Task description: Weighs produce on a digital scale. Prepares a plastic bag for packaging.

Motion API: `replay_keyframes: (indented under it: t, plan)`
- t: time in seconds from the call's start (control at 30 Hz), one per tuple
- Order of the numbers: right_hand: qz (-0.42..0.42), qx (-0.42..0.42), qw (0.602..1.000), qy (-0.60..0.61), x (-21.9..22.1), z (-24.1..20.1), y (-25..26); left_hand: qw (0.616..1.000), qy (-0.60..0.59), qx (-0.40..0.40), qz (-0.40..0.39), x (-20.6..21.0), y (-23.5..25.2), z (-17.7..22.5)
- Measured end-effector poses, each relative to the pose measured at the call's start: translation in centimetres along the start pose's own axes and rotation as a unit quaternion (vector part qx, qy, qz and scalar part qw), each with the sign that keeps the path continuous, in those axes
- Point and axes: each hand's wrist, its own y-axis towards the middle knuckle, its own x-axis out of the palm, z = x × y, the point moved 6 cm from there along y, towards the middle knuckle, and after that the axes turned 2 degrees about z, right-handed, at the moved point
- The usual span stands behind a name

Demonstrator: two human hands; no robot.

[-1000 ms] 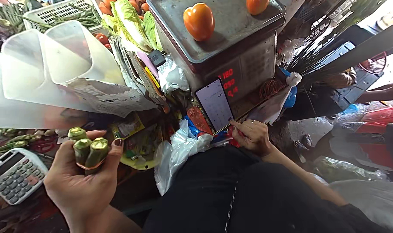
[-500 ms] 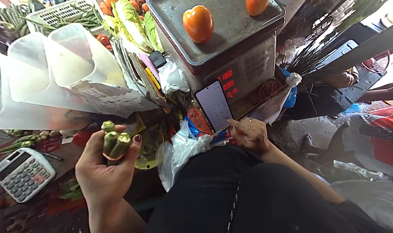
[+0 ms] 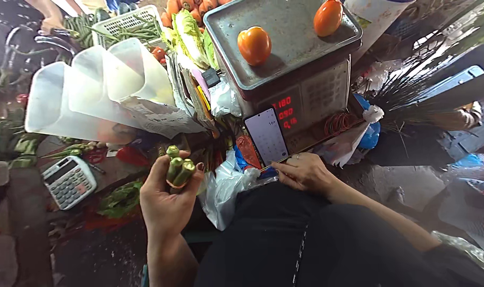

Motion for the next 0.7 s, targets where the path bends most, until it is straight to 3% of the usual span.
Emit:
replay_keyframes:
  t: [0.13,0.23,0.4,0.53,0.63,0.7]
  plan:
    - [-0.018,0.013,1.000,-0.013,0.1,0.7,-1.1,0.998,-0.036,-0.039,0.029,0.4,-1.3,0.3]
    - [0.025,0.001,1.000,0.019,-0.8,0.6,-1.5,0.995,-0.071,-0.064,0.032,1.7,-1.4,1.0]
    - [0.055,0.036,0.997,0.045,-2.0,1.2,-2.5,0.995,-0.078,0.025,-0.051,4.1,1.3,5.3]
    - [0.130,0.177,0.975,-0.027,-5.0,4.2,-5.4,0.984,0.054,0.155,-0.070,8.2,6.2,12.7]
    - [0.189,0.312,0.928,-0.077,-7.4,7.4,-9.1,0.968,0.141,0.197,-0.069,13.8,10.3,17.1]
    - [0.216,0.418,0.882,-0.027,-7.7,10.0,-12.0,0.954,0.217,0.196,-0.059,17.4,13.3,18.3]
